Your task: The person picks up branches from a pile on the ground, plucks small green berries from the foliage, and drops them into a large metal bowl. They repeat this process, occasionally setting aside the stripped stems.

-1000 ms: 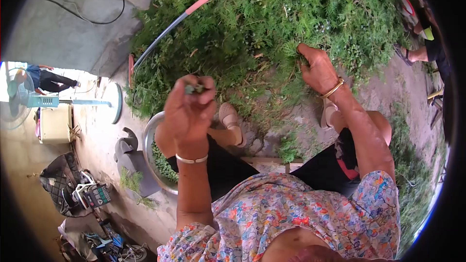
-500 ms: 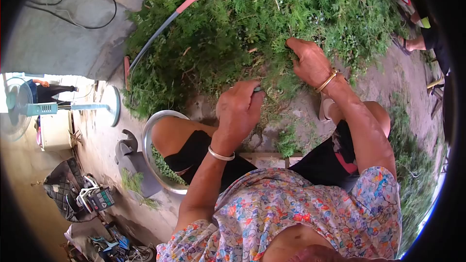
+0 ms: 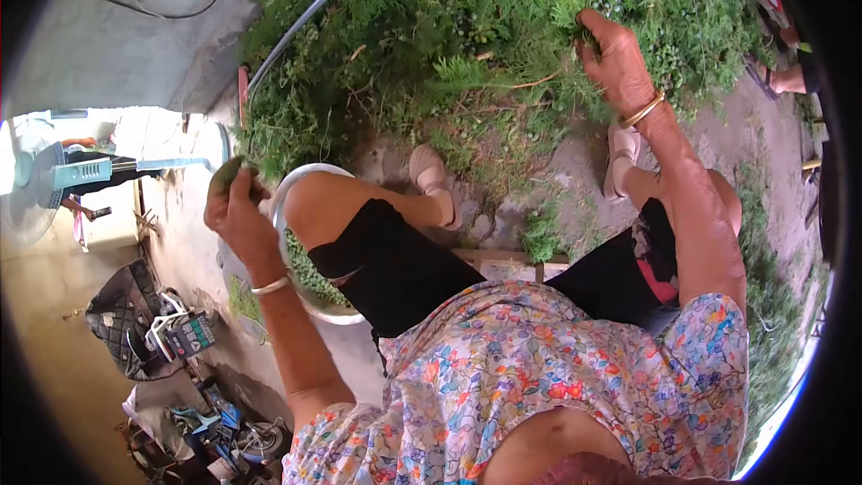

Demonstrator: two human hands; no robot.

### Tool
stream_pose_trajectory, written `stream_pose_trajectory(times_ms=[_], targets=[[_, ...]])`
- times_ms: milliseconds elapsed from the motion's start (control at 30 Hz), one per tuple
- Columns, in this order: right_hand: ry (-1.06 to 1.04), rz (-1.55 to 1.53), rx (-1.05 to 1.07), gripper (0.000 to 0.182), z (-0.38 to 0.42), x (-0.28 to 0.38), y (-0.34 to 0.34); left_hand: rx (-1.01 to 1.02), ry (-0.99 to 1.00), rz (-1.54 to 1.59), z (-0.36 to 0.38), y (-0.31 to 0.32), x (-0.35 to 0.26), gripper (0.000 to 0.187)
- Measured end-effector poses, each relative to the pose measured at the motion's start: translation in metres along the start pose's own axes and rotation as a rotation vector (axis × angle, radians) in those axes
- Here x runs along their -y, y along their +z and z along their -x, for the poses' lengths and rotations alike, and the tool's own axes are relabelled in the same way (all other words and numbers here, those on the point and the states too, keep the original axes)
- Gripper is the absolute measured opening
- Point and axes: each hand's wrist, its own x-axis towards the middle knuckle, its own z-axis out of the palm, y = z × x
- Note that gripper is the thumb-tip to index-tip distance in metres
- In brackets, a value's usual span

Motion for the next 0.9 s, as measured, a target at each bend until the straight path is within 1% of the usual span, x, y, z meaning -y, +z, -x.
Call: stream_pose_trajectory(times_ms=[67,100,133,167,200,233,267,300,333,367,400,433,467,500,533,567,600,633,667,700,733,800,833,867,900], targets=[[-0.051,0.058,-0.078,0.029,0.001,0.003,0.000,0.040,-0.086,-0.250,-0.016,-0.052,0.046,0.026],[-0.042,0.055,-0.100,0.031,0.001,0.005,-0.001,0.144,-0.053,-0.700,-0.026,-0.084,0.074,0.034],[-0.036,0.060,-0.101,0.031,0.000,0.005,-0.002,0.152,-0.053,-0.698,-0.020,-0.098,0.089,0.034],[-0.060,0.043,-0.132,0.031,-0.001,0.004,-0.003,0.208,0.133,-1.044,-0.013,-0.109,0.100,0.037],[-0.086,0.026,-0.162,0.032,-0.001,0.004,-0.006,0.260,0.330,-1.385,-0.008,-0.107,0.098,0.039],[-0.029,0.032,-0.152,0.034,-0.001,0.006,-0.010,0.266,0.328,-1.383,-0.008,-0.104,0.097,0.039],[-0.027,0.033,-0.146,0.034,-0.003,0.003,-0.013,0.196,0.278,-1.297,-0.008,-0.100,0.095,0.039],[-0.095,0.017,-0.224,0.034,-0.004,-0.005,-0.015,0.128,0.224,-1.215,-0.008,-0.094,0.084,0.039],[-0.162,0.003,-0.302,0.035,-0.003,-0.011,-0.019,0.056,0.211,-1.156,-0.010,-0.080,0.070,0.039],[-0.159,0.043,-0.346,0.025,-0.001,-0.016,-0.031,-0.008,0.197,-1.093,-0.016,-0.065,0.060,0.039],[-0.088,0.241,-0.346,0.023,0.002,-0.013,-0.053,0.009,0.321,-1.003,-0.029,-0.060,0.063,0.038],[0.096,0.442,-0.276,0.023,0.004,-0.025,-0.089,0.035,0.237,-0.814,-0.022,-0.029,0.031,0.038],[-0.193,0.366,-0.502,0.023,-0.001,0.014,-0.102,0.094,0.173,-0.604,-0.023,-0.005,0.019,0.038],[-0.203,0.691,-0.539,0.027,-0.006,-0.019,-0.127,0.147,0.168,-0.476,-0.015,0.024,0.004,0.036],[-0.246,0.867,-0.588,0.026,0.000,-0.038,-0.164,0.277,0.190,-0.373,-0.007,0.051,-0.002,0.035],[-0.265,1.043,-0.552,0.026,0.019,-0.065,-0.213,0.386,0.246,-0.411,-0.004,0.077,0.001,0.033],[-0.279,1.230,-0.476,0.027,0.046,-0.097,-0.264,0.489,0.310,-0.538,0.005,0.103,0.004,0.032],[-0.299,1.417,-0.369,0.029,0.079,-0.128,-0.316,0.604,0.341,-0.493,0.020,0.128,0.005,0.030],[-0.350,1.626,-0.182,0.032,0.125,-0.163,-0.368,0.731,0.414,-0.517,0.032,0.149,0.012,0.029],[-0.110,1.410,-0.289,0.032,0.159,-0.159,-0.385,0.829,0.372,-0.491,0.044,0.168,0.025,0.029],[0.056,1.377,-0.236,0.035,0.203,-0.158,-0.409,0.874,0.368,-0.515,0.055,0.184,0.040,0.030],[0.463,1.362,0.004,0.045,0.309,-0.142,-0.454,0.935,0.354,-0.529,0.074,0.206,0.072,0.030],[0.630,1.343,0.121,0.051,0.353,-0.125,-0.468,0.974,0.265,-0.506,0.084,0.214,0.088,0.027],[0.774,1.312,0.223,0.057,0.386,-0.104,-0.471,1.009,0.181,-0.485,0.094,0.220,0.102,0.025],[0.783,1.319,0.230,0.057,0.399,-0.088,-0.469,1.021,0.177,-0.481,0.103,0.224,0.113,0.025]])
